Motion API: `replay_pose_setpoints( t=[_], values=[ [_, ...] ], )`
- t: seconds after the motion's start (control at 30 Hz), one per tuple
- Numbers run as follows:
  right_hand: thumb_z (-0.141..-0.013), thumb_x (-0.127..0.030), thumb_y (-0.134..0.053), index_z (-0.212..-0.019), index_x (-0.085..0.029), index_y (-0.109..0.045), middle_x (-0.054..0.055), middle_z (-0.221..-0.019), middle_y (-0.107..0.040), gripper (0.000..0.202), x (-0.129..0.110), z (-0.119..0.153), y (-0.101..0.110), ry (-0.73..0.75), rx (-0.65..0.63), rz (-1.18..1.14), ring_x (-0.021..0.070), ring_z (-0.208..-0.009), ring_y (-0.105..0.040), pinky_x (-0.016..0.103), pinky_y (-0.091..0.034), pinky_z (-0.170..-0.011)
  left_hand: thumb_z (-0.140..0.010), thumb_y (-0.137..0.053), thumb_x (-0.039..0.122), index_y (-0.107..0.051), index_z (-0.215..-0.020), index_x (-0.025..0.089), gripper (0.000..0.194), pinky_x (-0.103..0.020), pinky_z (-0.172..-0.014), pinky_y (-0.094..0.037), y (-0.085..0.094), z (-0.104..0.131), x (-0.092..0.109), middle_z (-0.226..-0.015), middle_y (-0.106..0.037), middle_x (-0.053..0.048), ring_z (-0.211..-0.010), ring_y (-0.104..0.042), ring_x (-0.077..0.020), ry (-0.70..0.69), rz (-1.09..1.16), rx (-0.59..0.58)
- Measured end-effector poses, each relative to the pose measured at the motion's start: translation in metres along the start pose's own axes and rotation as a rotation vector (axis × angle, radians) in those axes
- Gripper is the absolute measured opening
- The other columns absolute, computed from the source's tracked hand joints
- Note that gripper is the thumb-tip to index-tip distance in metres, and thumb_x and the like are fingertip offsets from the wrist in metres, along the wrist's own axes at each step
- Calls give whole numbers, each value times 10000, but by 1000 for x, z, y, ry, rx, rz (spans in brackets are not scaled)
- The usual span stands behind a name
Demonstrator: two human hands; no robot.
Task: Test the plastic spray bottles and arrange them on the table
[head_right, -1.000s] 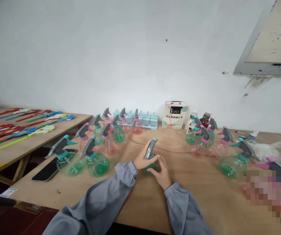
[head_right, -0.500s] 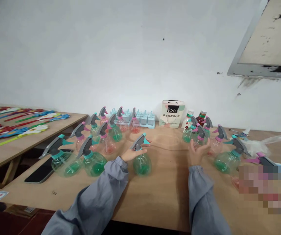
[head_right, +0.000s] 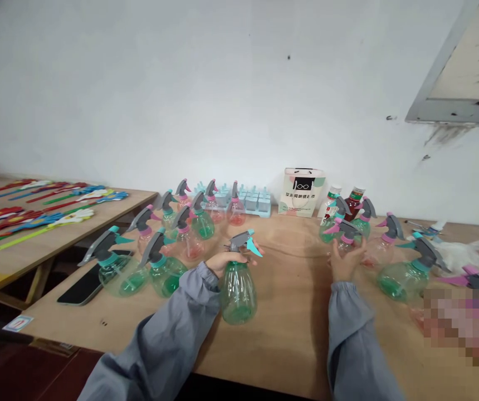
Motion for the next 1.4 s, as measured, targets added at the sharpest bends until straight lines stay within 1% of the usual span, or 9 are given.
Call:
replay_pose_setpoints(
  t=[0.07, 0.13, 0.27, 0.4, 0.63, 0.87, 1.13, 1.27, 1.4],
  values=[
    [-752, -594, -637, -1277, -159, -427, 157, -1176, -507, 714, -14, 19, 1, 7, 36, 21, 339, -1123, -505, 571, -379, -990, -573, -693, 153, -685, -954, 184, 382, -345, -753, -522, 1, 0, 0, -1036, -726, -97, -872, -689, -237, -39, -11, -9],
    [-721, -620, -656, -1137, -136, -524, 139, -1055, -550, 652, -32, 39, 0, 15, 4, 41, 332, -1061, -522, 567, -394, -968, -582, -683, 153, -688, -990, 182, 409, -358, -774, -524, 2, -1, -3, -1055, -722, -104, -916, -683, -251, -51, -23, -32],
    [-765, -599, -618, -1136, -140, -528, 139, -1044, -580, 597, -59, 74, -4, -22, -144, -45, 298, -1020, -551, 512, -444, -928, -586, -659, 125, -687, -986, 167, 403, -333, -785, -504, 4, -1, -6, -1062, -727, -106, -841, -693, -217, -4, -7, -76],
    [-807, -548, -590, -1250, -172, -474, 141, -1129, -616, 591, -66, 92, -10, -47, -339, -180, 273, -1034, -600, 466, -478, -922, -553, -624, 107, -683, -948, 151, 402, -288, -741, -479, 2, -2, -8, -990, -742, -98, -846, -703, -222, 47, 45, -85],
    [-801, -534, -602, -1260, -163, -485, 169, -1171, -628, 601, -66, 91, -9, -36, -364, -168, 298, -1080, -609, 493, -478, -938, -472, -578, 153, -638, -663, 146, 201, -216, -547, -409, 8, -11, -20, -624, -675, -24, -533, -557, -104, 66, 15, 163],
    [-798, -536, -612, -1249, -171, -483, 162, -1158, -626, 595, -67, 92, -10, -53, -368, -184, 292, -1070, -609, 491, -479, -937, -488, -622, 176, -700, -899, 155, 419, -211, -550, -405, 0, -7, -16, -889, -738, -51, -558, -550, -81, 142, -56, 69],
    [-792, -554, -611, -1247, -168, -486, 164, -1166, -624, 610, -65, 91, -9, -45, -358, -156, 296, -1075, -610, 502, -472, -943, -445, -558, 173, -647, -615, 130, 197, -219, -526, -384, 9, -14, -25, -610, -666, -54, -556, -532, -115, 131, -65, 200],
    [-791, -539, -623, -1253, -167, -487, 170, -1186, -615, 608, -65, 91, -9, -49, -370, -182, 296, -1095, -602, 501, -468, -955, -471, -584, 167, -709, -775, 129, 331, -214, -519, -369, 2, -10, -20, -839, -730, -76, -568, -515, -94, 164, -69, 79],
    [-792, -534, -623, -1249, -166, -491, 171, -1182, -616, 601, -66, 91, -9, -52, -378, -191, 300, -1098, -601, 509, -467, -956, -492, -588, 156, -725, -881, 144, 412, -208, -588, -405, 3, -10, -18, -987, -730, -77, -654, -550, -97, 104, -28, 48]
  ],
)
Point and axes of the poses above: each hand's wrist, its own z-axis away from the middle knuckle, its own y-axis out of the back of the hand, x = y × z, the point moved 3 cm from there along -z, towards the middle knuckle
